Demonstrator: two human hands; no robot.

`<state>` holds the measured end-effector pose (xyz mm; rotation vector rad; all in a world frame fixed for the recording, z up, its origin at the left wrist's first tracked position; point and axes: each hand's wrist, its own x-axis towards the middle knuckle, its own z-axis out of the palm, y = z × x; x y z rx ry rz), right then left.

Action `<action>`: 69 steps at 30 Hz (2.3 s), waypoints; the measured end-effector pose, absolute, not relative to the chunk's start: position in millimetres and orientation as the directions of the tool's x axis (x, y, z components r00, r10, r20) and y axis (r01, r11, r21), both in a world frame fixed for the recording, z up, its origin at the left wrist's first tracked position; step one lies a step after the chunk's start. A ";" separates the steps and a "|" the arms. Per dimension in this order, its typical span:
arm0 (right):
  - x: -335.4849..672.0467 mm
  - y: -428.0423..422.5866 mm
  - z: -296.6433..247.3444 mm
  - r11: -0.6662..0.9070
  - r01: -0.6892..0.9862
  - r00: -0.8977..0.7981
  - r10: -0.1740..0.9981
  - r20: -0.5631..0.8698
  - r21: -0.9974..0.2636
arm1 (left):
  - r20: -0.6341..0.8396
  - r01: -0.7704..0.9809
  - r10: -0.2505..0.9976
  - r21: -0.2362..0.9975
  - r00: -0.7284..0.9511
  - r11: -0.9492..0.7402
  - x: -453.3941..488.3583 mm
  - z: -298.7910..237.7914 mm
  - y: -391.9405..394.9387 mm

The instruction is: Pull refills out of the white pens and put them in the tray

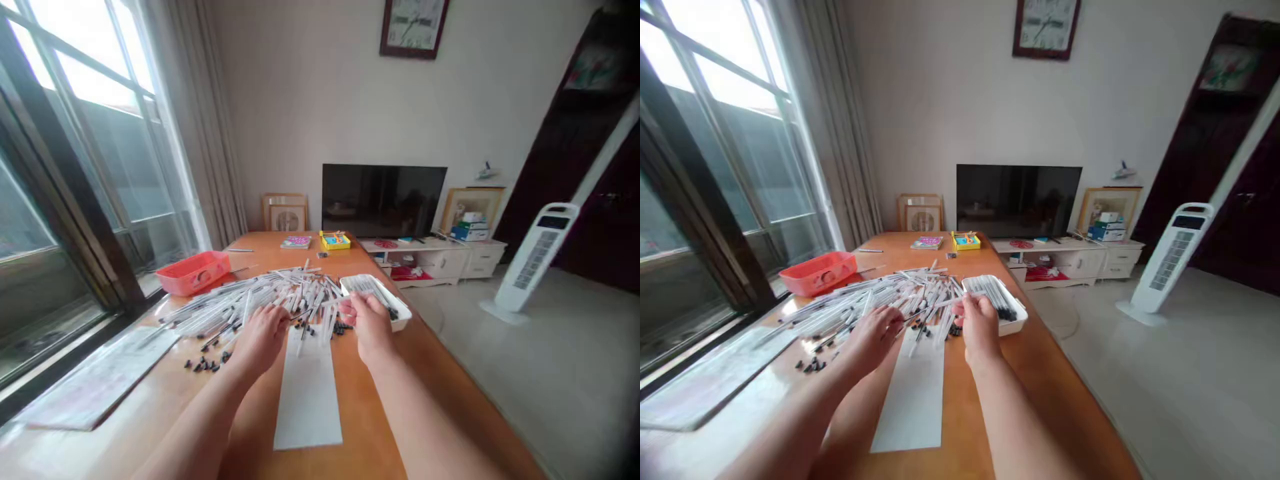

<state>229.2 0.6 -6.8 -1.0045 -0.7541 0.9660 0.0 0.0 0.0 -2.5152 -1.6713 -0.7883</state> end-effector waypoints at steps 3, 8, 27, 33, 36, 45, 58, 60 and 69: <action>227.8 -0.8 -5.1 0.220 -0.299 0.386 0.918 0.094 -0.928 | 0.424 0.862 0.855 0.265 0.299 -0.432 0.9 1.8 -1.1; 225.2 -2.7 -3.6 0.186 -0.304 0.358 0.931 0.068 -0.934 | 0.442 0.836 0.838 0.284 0.320 -0.469 4.0 6.1 -4.4; 217.7 -11.3 3.5 0.076 -0.456 0.244 0.969 -0.043 -0.887 | 0.421 0.736 0.844 0.443 0.333 -0.512 -7.7 -6.3 3.4; 209.0 -15.3 -0.8 0.040 -0.412 0.157 0.987 -0.027 -0.910 | 0.429 0.664 0.858 0.558 0.283 -0.498 -3.5 -14.4 6.6; 206.8 -15.5 -3.3 0.022 -0.411 0.134 0.990 -0.036 -0.911 | 0.427 0.595 0.879 0.657 0.213 -0.463 -1.6 -17.4 8.0; 199.7 -21.6 0.7 -0.120 -0.456 -0.054 0.993 -0.107 -0.882 | 0.278 0.170 0.958 0.943 0.066 -0.285 8.8 12.6 -9.6; 184.8 -26.8 -11.9 -0.005 -0.084 -0.263 0.965 0.017 -0.996 | 0.316 -0.112 0.945 0.946 0.089 -0.306 9.9 20.6 -16.4; 183.2 -27.6 -11.5 0.014 -0.096 -0.267 0.963 0.039 -0.995 | 0.317 -0.160 0.945 0.940 0.080 -0.302 8.7 20.0 -16.2; 191.1 -21.6 -12.3 0.145 -0.062 -0.196 0.968 0.155 -0.987 | 0.174 -0.157 0.954 0.978 0.245 -0.139 8.0 20.6 -19.5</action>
